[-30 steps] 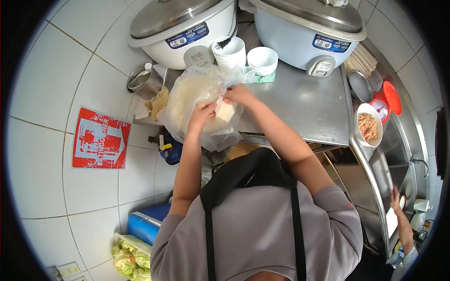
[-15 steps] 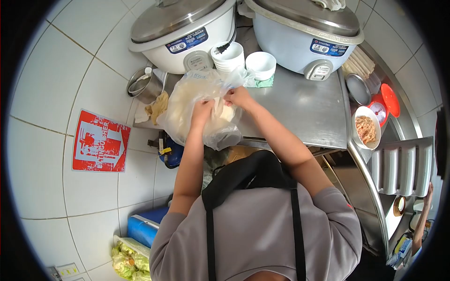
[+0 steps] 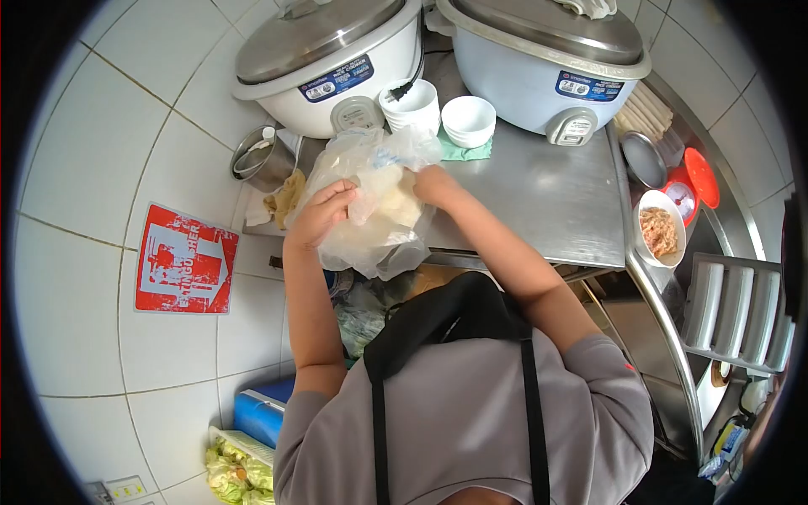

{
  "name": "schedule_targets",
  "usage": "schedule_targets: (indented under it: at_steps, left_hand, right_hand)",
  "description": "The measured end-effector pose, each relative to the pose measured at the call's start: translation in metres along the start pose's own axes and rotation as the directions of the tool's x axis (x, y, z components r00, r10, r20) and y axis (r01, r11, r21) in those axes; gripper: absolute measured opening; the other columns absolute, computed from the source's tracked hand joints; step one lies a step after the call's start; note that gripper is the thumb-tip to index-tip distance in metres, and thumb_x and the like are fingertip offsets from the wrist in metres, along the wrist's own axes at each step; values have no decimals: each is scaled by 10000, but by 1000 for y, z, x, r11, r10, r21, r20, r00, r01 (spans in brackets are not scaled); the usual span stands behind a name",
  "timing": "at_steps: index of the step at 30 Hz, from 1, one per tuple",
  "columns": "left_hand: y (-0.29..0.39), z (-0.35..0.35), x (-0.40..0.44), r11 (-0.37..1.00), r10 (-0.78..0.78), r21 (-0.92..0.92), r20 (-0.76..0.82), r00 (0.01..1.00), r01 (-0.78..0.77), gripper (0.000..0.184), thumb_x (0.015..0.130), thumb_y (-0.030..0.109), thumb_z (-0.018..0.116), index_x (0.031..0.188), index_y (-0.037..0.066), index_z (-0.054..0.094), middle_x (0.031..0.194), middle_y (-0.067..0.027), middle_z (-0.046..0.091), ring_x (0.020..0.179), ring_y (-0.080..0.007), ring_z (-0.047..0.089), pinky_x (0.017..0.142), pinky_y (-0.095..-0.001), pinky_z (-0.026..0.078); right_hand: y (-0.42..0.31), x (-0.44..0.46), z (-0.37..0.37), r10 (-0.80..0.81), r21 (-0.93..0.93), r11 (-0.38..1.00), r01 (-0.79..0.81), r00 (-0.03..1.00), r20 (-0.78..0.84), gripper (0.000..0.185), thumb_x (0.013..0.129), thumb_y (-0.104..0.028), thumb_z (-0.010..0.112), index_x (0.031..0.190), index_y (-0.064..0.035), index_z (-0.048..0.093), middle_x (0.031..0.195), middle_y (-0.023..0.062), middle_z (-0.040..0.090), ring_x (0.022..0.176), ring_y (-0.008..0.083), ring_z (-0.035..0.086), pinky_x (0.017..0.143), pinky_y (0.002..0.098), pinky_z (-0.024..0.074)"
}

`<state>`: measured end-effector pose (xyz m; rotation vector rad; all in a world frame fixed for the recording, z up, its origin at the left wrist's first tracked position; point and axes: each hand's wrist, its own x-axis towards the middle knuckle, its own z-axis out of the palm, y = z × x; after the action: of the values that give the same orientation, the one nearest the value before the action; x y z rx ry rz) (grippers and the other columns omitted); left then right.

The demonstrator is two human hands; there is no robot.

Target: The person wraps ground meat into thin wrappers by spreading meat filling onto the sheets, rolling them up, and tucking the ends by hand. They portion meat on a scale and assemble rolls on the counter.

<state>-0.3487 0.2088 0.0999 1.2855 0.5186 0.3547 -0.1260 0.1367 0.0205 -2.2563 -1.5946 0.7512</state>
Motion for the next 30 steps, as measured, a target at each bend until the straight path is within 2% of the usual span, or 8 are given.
schedule_targets:
  at_steps: [3,6,10,16,23,27,28,30]
  left_hand:
    - [29,7,-7,992,127,2,71,989,-127,169,884,102,513,1022,12,552,969,-24,554,946,-116,529,820,-268,429]
    - [65,20,-4,971,237,-6,168,957,-240,142,866,104,496,973,25,546,968,-23,538,955,-116,509,827,-267,417]
    - [96,44,17,902,404,65,213,889,-426,135,837,163,470,887,44,510,941,-38,529,905,-137,496,813,-268,395]
    - [111,101,48,922,386,-249,511,768,-298,150,793,217,484,818,71,462,874,-56,523,832,-145,470,767,-259,371]
    - [99,129,73,944,238,97,458,856,-315,159,838,194,513,907,52,513,875,-23,534,839,-121,487,766,-230,373]
    - [54,164,142,649,533,587,103,840,-483,234,856,130,548,1039,-17,545,1018,-100,606,908,-190,588,806,-308,454]
    - [35,164,159,452,732,653,118,671,-607,242,846,99,563,1049,-31,541,1060,-148,611,924,-246,619,785,-343,491]
    - [18,176,153,538,650,617,131,749,-575,234,840,87,566,1049,-15,544,1028,-140,622,884,-251,631,748,-338,501]
  right_hand:
    - [-11,-52,-34,-133,195,968,160,981,-144,498,757,-138,619,1242,-128,505,1090,141,623,1025,306,582,883,373,456]
    - [17,-51,-47,-454,504,731,460,879,-145,561,764,-206,679,1269,-94,463,1103,95,611,1053,247,569,904,353,441]
    - [33,-68,-79,-630,963,129,238,770,-106,544,829,-219,664,1302,-64,443,1118,113,582,1053,170,538,921,317,417]
    - [38,-89,-80,-630,992,-108,69,767,-122,585,799,-171,700,1295,-6,439,1124,106,597,1046,179,558,915,314,431]
    - [78,-167,-109,-251,953,9,302,923,-290,370,770,-78,698,1115,16,602,1023,95,658,929,150,618,851,289,475]
    - [116,-181,-123,58,931,125,343,934,-353,294,776,-68,695,1050,10,621,967,82,664,844,132,625,774,270,490]
    - [146,-176,-117,204,916,263,304,910,-361,319,745,-95,716,1025,31,628,939,105,668,810,160,631,754,294,492]
    - [196,-178,-113,436,813,581,45,826,-357,371,697,-117,732,1013,48,630,925,129,669,797,194,639,751,314,491]
